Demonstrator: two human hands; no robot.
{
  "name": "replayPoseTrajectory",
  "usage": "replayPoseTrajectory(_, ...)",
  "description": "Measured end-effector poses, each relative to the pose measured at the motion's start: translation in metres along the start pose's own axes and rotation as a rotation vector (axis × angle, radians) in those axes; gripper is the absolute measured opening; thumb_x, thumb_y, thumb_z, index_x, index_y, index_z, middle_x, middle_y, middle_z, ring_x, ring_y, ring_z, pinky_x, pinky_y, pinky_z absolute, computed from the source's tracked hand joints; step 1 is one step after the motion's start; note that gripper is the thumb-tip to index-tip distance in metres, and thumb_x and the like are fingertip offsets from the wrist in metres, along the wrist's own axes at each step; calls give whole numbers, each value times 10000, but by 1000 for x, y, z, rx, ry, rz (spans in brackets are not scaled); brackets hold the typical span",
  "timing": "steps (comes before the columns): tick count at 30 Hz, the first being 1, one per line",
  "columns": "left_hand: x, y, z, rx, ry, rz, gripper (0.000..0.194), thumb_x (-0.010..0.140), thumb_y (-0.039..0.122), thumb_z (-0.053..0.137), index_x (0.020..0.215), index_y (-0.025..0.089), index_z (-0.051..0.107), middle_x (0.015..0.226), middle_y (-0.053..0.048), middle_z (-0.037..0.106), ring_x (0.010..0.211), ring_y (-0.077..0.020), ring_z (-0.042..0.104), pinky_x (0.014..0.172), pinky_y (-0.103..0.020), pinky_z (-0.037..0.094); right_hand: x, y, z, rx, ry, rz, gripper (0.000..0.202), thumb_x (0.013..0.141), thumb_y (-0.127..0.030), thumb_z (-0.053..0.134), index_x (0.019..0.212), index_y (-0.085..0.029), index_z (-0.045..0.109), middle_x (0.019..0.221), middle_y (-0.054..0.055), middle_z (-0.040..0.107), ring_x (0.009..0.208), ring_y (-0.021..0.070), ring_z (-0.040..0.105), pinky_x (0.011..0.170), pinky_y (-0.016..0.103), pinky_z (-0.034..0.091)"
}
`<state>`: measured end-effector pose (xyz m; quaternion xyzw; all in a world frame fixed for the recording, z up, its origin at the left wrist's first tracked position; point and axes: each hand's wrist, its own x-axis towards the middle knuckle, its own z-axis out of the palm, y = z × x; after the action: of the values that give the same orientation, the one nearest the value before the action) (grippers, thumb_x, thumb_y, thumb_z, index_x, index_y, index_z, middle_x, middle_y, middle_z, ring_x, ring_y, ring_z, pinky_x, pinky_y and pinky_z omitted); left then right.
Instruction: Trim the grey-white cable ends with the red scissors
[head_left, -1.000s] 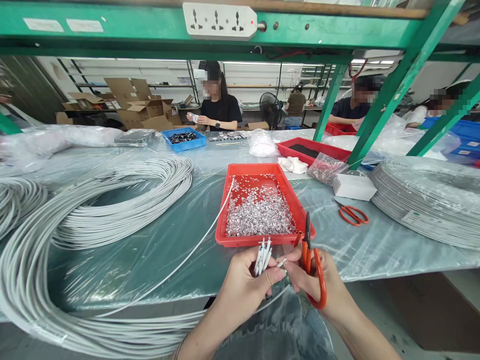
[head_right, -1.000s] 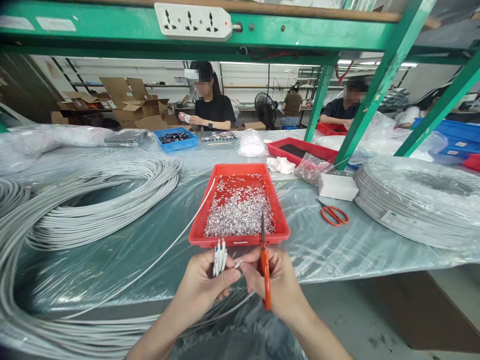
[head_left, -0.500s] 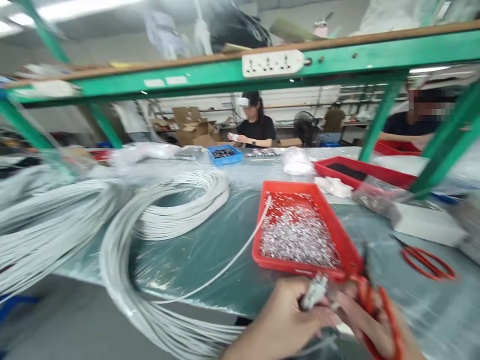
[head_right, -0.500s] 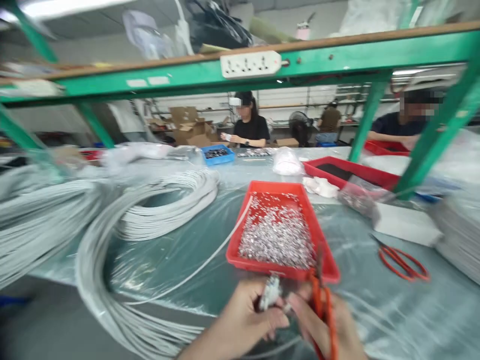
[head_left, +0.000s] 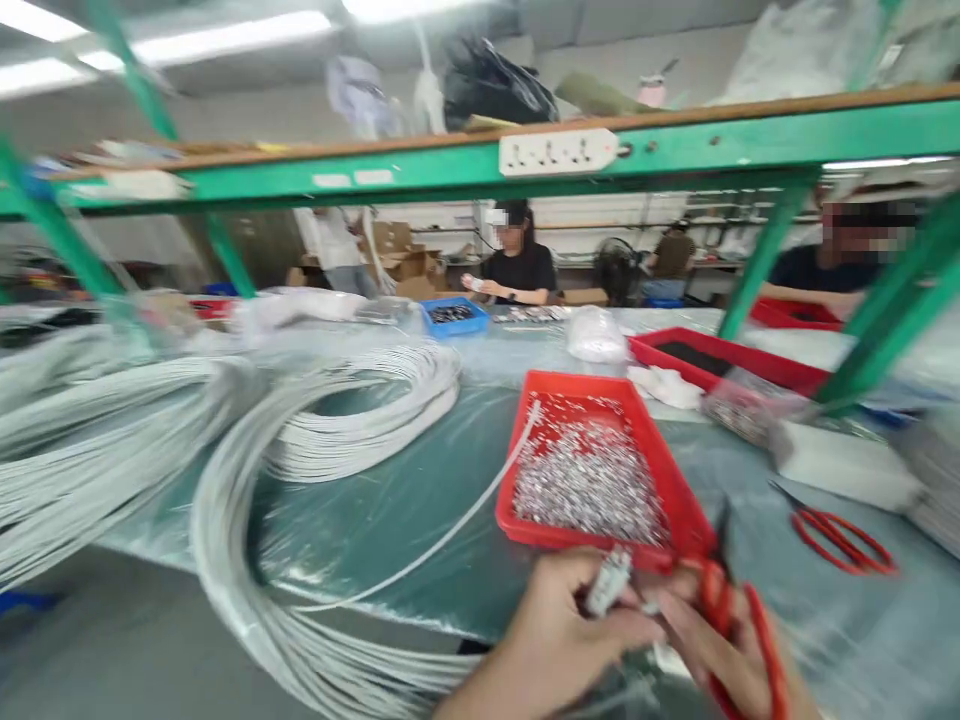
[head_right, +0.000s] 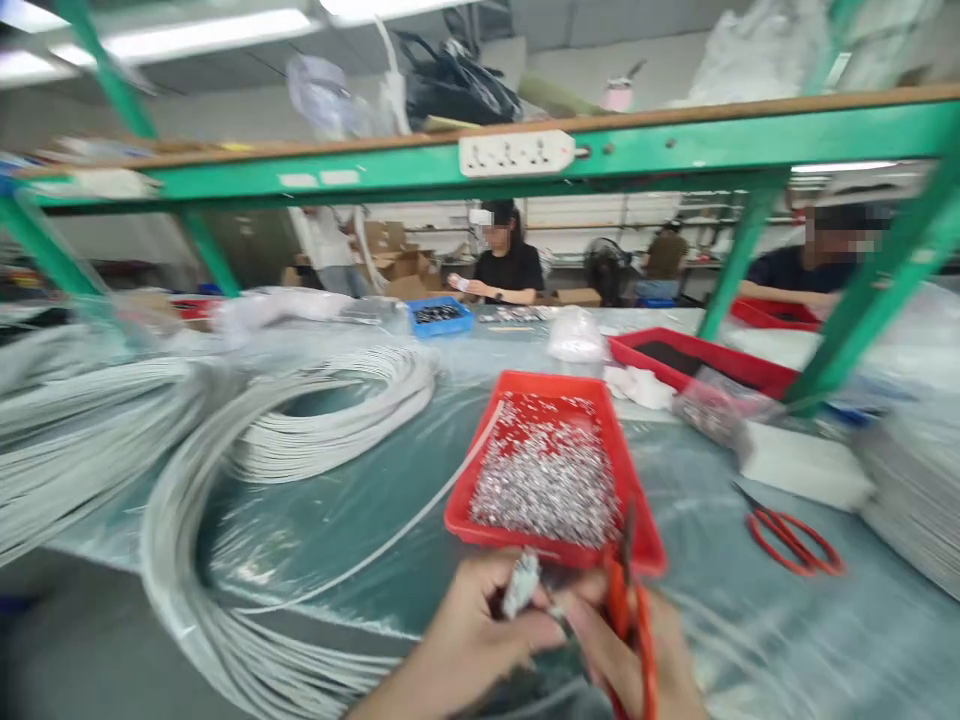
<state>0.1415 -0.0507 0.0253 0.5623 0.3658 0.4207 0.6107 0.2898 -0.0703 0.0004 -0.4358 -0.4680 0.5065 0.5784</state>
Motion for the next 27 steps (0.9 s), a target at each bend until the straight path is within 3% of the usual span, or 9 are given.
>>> replayPoseTrajectory(2, 0, 4, -3, 46, -21, 8, 144, 680, 220, 660, 669, 108, 571, 522, 36, 476, 445, -44, 395, 433, -146, 321, 2, -8, 9, 339, -173, 129, 412, 689, -400, 701, 535, -155, 407, 385, -82, 273, 352, 16, 233, 411, 160, 234)
replayPoseTrajectory(5, 5, 3, -9, 7, -123, -19, 240, 706, 326, 651, 690, 109, 548, 457, 41, 456, 392, -50, 390, 387, -151, 323, 7, -8, 18, 405, -225, 210, 427, 737, -433, 640, 545, -162, 370, 345, -114, 203, 288, 3, 171, 422, 184, 282)
replayPoseTrajectory(8, 7, -4, -13, -59, -198, -60, 350, 709, 438, 643, 669, 109, 531, 426, 31, 459, 361, -53, 393, 363, -153, 318, 6, -3, 19, 368, -197, 188, 397, 762, -450, 615, 567, -149, 446, 348, -96, 262, 312, 17, 221, 441, 198, 292)
replayPoseTrajectory(12, 6, -7, -13, -58, -153, -61, 389, 705, 483, 641, 660, 118, 514, 413, 33, 458, 343, -51, 391, 346, -147, 312, 1, -2, 16, 263, -96, 86, 279, 756, -385, 665, 720, -116, 601, 402, -76, 340, 404, 23, 284, 462, 172, 262)
replayPoseTrajectory(17, 2, -1, -9, -9, -116, -44, 398, 684, 493, 652, 674, 122, 508, 401, 43, 445, 345, -52, 384, 356, -151, 319, -3, -15, 15, 141, -50, -9, 228, 727, -312, 699, 708, -93, 638, 448, -55, 404, 409, 14, 287, 403, 158, 166)
replayPoseTrajectory(21, -2, 4, -8, -3, -148, -48, 348, 720, 445, 615, 662, 119, 510, 469, 22, 490, 363, -67, 454, 366, -152, 313, 0, -18, 11, 180, -93, 10, 200, 696, -248, 724, 646, -109, 589, 427, -66, 405, 410, 19, 305, 413, 164, 175)
replayPoseTrajectory(27, -3, 6, -9, 78, -209, 46, 208, 776, 264, 535, 631, 115, 524, 501, 15, 501, 380, -48, 418, 411, -160, 312, 4, -10, 11, 377, -316, 262, 389, 719, -407, 646, 554, -160, 395, 344, -119, 243, 284, 8, 179, 420, 196, 254)
